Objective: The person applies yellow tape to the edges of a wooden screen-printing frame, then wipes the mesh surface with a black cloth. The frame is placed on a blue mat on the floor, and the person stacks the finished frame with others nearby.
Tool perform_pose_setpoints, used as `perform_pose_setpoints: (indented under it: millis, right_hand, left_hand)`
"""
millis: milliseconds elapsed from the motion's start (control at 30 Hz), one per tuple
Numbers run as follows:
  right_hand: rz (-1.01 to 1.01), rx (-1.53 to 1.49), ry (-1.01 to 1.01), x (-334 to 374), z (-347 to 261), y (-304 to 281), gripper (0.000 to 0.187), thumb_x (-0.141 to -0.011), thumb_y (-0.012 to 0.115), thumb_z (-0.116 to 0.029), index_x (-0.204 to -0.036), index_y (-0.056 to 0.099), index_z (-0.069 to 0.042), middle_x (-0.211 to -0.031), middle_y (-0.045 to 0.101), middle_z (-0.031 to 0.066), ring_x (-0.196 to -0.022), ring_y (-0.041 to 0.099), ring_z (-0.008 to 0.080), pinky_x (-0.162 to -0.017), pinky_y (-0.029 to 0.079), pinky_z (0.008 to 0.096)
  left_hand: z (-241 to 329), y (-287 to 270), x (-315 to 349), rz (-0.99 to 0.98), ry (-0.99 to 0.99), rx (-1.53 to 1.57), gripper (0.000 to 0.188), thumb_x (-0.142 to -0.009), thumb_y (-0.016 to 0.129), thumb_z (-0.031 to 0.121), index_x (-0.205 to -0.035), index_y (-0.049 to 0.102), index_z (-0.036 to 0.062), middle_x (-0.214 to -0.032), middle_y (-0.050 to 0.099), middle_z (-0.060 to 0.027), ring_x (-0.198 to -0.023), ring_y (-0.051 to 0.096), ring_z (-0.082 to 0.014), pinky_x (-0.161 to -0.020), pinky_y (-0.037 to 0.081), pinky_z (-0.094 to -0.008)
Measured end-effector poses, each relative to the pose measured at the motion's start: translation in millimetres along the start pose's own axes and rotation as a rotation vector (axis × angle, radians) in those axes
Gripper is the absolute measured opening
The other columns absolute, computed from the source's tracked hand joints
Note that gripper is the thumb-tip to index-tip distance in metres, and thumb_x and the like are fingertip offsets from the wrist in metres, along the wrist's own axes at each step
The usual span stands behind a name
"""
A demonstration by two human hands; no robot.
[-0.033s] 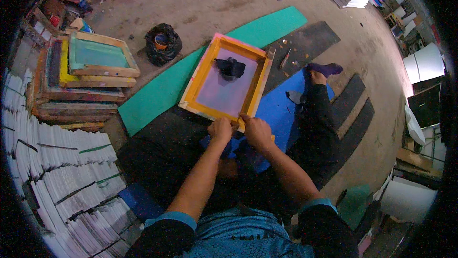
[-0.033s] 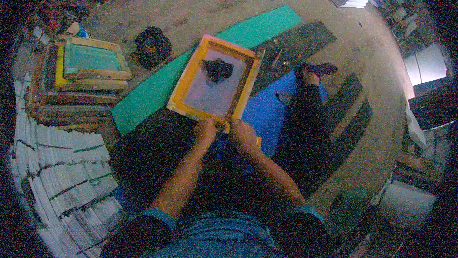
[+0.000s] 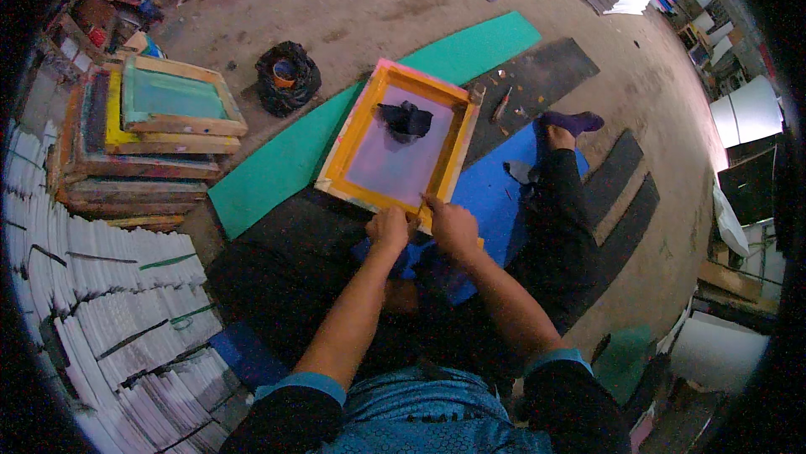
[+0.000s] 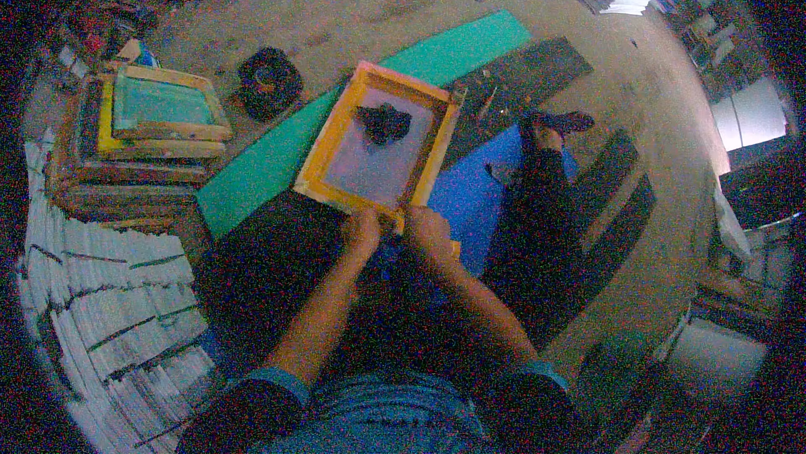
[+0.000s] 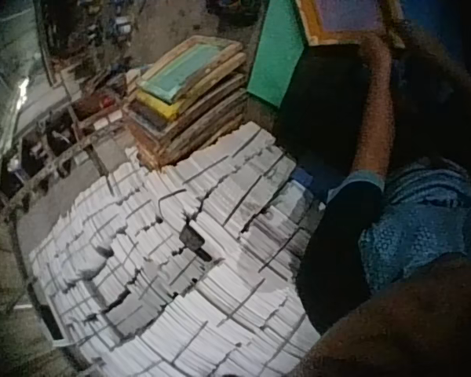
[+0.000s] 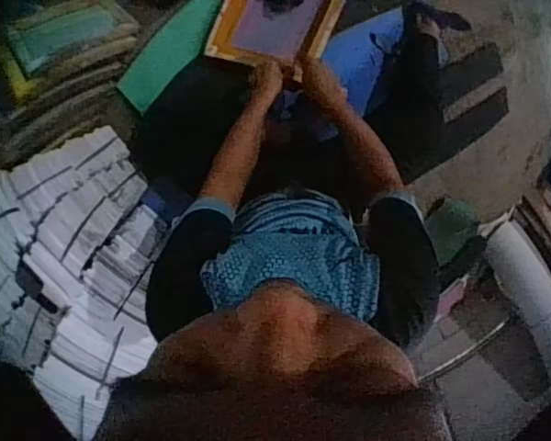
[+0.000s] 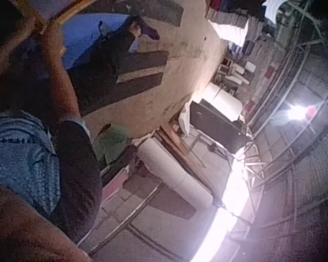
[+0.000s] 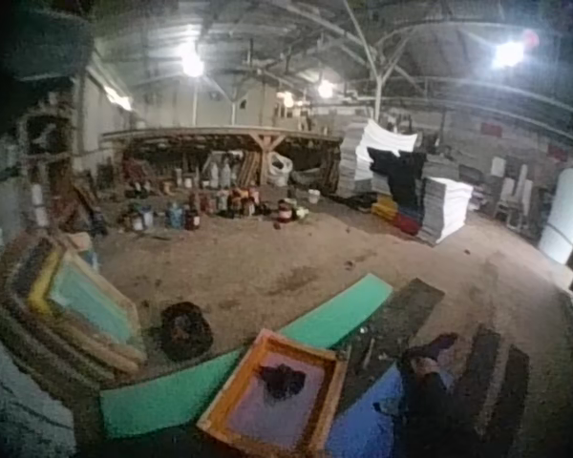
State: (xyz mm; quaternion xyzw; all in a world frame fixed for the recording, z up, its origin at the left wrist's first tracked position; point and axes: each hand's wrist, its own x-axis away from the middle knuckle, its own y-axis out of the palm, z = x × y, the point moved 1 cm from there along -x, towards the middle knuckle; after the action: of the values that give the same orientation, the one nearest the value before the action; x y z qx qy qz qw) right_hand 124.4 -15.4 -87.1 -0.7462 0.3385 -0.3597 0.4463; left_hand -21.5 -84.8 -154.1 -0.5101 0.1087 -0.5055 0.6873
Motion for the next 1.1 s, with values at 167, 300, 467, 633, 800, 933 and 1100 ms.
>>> perform_pose_setpoints:
  millis: [167,300,467,633,800,933,1100]
  right_hand:
    - [0.248,-0.164,0.176,-34,66,-9,0.023,-0.093,0.062,-0.029,-0.106,0.064,-0.009,-0.091,0.069,0.0200,-0.086,0.067,0.0405,-0.072,0.052,0.0493]
    - [0.420,-0.237,0.363,-30,134,-9,0.028,-0.091,0.068,-0.030,-0.105,0.064,-0.006,-0.097,0.069,0.0201,-0.091,0.066,0.0386,-0.079,0.051,0.0481]
    - [0.388,0.097,0.347,-21,144,-9,0.028,-0.084,0.070,-0.021,-0.110,0.067,-0.011,-0.110,0.067,0.0141,-0.108,0.061,0.0343,-0.087,0.050,0.0466]
    - [0.219,0.235,-0.490,-37,112,4,0.032,-0.078,0.068,-0.016,-0.110,0.071,-0.017,-0.124,0.061,0.0075,-0.121,0.053,0.0313,-0.098,0.046,0.0447]
    - [0.176,0.339,-0.743,-44,71,14,0.033,-0.078,0.065,-0.020,-0.110,0.073,-0.026,-0.127,0.060,0.0041,-0.126,0.050,0.0291,-0.105,0.041,0.0428]
    - [0.089,0.337,-0.733,-48,69,24,0.036,-0.081,0.063,-0.025,-0.116,0.071,-0.027,-0.133,0.057,0.0038,-0.129,0.047,0.0290,-0.111,0.035,0.0475]
    - [0.056,0.437,-0.713,-54,55,28,0.037,-0.085,0.063,-0.029,-0.122,0.068,-0.027,-0.137,0.055,0.0042,-0.134,0.043,0.0294,-0.117,0.023,0.0555]
  left_hand:
    - [9,-11,8,0.080,0.107,0.010,0.036,-0.079,0.076,0.040,-0.097,0.073,0.0097,-0.096,0.073,-0.0111,-0.093,0.068,-0.0346,-0.078,0.053,-0.0485]
    - [4,-14,22,0.218,0.395,0.071,0.035,-0.079,0.076,0.037,-0.101,0.073,0.0099,-0.103,0.069,-0.0095,-0.103,0.060,-0.0325,-0.089,0.048,-0.0481]
    - [22,-17,38,0.371,0.581,-0.080,0.043,-0.076,0.079,0.039,-0.108,0.073,0.0108,-0.124,0.058,-0.0104,-0.120,0.048,-0.0332,-0.102,0.039,-0.0497]
    - [21,-15,36,0.372,0.610,-0.181,0.049,-0.073,0.080,0.037,-0.114,0.071,0.0112,-0.127,0.055,-0.0113,-0.123,0.045,-0.0339,-0.106,0.034,-0.0523]
    - [12,-11,25,0.311,0.632,-0.240,0.054,-0.067,0.083,0.030,-0.117,0.068,0.0138,-0.131,0.053,-0.0111,-0.127,0.042,-0.0349,-0.109,0.030,-0.0556]
    - [9,-7,19,0.294,0.670,-0.272,0.058,-0.065,0.083,0.025,-0.119,0.066,0.0149,-0.131,0.053,-0.0108,-0.128,0.042,-0.0346,-0.111,0.028,-0.0563]
    - [-2,-9,-6,0.215,0.750,-0.315,0.056,-0.064,0.084,0.020,-0.117,0.066,0.0151,-0.128,0.053,-0.0094,-0.126,0.044,-0.0329,-0.113,0.028,-0.0535]
